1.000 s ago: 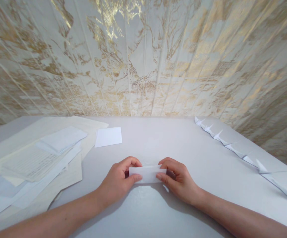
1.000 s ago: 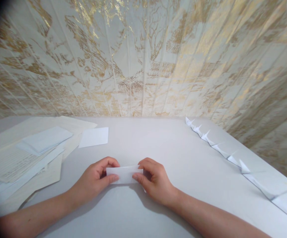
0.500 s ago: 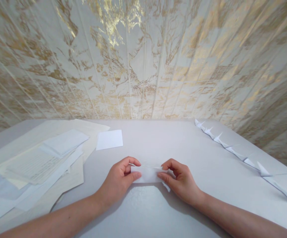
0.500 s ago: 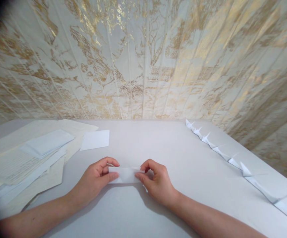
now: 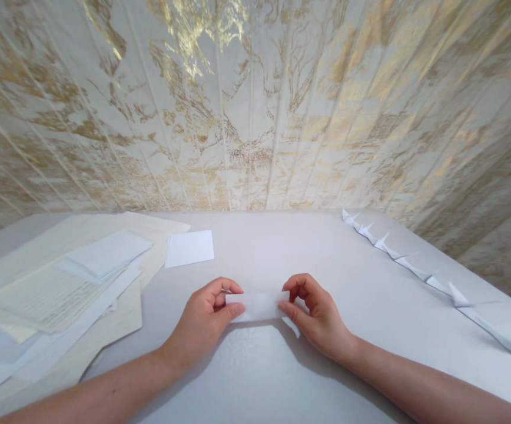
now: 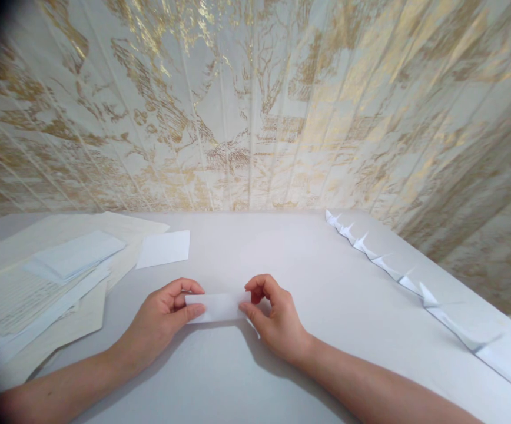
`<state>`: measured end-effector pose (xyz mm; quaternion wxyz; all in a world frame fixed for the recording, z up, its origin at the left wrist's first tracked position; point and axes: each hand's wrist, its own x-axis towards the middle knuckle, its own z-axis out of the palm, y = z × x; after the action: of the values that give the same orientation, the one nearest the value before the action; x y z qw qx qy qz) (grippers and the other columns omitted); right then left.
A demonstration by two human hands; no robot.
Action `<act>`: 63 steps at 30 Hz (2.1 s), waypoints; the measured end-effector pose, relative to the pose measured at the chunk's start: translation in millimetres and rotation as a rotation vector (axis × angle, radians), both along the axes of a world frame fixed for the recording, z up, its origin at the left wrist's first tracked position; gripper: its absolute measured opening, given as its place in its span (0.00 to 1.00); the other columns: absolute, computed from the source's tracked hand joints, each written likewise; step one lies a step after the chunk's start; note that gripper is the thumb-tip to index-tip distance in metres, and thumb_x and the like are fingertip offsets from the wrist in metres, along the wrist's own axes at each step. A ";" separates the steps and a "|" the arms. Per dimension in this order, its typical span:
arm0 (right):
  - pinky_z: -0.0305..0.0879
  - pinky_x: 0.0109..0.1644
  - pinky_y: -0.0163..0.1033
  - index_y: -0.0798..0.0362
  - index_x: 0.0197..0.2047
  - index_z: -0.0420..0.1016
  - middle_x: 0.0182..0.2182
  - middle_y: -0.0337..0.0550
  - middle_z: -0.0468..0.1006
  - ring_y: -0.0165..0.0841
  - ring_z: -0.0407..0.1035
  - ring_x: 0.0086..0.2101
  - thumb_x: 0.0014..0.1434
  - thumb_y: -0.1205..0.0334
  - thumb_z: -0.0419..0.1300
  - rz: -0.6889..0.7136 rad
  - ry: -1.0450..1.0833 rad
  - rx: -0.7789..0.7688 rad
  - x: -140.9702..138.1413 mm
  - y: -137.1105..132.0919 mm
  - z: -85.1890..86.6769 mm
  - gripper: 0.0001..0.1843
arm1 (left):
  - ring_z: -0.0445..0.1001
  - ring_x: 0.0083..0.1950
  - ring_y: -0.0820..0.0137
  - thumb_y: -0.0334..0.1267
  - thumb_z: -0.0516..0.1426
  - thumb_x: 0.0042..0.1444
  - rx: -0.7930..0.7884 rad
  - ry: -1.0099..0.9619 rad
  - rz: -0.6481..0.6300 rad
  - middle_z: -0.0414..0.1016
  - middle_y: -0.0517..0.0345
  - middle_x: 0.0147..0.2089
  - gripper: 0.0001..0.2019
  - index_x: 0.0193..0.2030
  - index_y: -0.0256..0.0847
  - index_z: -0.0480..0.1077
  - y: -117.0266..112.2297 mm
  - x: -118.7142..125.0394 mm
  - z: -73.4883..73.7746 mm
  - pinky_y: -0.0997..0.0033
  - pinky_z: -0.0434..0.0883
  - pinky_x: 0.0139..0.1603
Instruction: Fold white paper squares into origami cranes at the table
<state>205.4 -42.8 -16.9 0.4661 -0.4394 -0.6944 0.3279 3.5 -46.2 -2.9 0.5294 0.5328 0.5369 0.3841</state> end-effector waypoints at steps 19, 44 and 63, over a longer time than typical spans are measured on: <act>0.64 0.35 0.37 0.52 0.30 0.65 0.31 0.43 0.71 0.31 0.66 0.32 0.57 0.66 0.54 0.013 -0.042 0.259 0.9 -0.1 3.5 0.04 | 0.52 0.16 0.80 0.40 0.58 0.42 -0.010 -0.002 0.050 0.53 0.72 0.14 0.10 0.31 0.39 0.65 -0.4 1.8 4.3 0.79 0.49 0.18; 0.61 0.30 0.33 0.54 0.24 0.66 0.29 0.42 0.73 0.29 0.66 0.29 0.53 0.68 0.58 0.049 0.171 0.031 0.3 1.6 -1.1 0.07 | 0.56 0.17 0.79 0.39 0.58 0.43 -0.009 -0.014 0.027 0.61 0.69 0.15 0.08 0.29 0.38 0.64 1.1 0.9 0.2 0.79 0.51 0.19; 0.57 0.27 0.32 0.53 0.28 0.60 0.22 0.35 0.66 0.26 0.60 0.24 0.46 0.66 0.59 -0.018 0.229 -0.224 -2.9 6.7 1.5 0.09 | 0.56 0.18 0.78 0.43 0.55 0.49 0.035 -0.080 -0.043 0.55 0.72 0.16 0.13 0.39 0.40 0.61 -0.2 -1.1 -1.9 0.79 0.51 0.20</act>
<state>202.5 -36.1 -15.4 0.4931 -0.4545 -0.5919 0.4471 2.5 -46.4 -4.8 0.5494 0.5375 0.4969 0.4028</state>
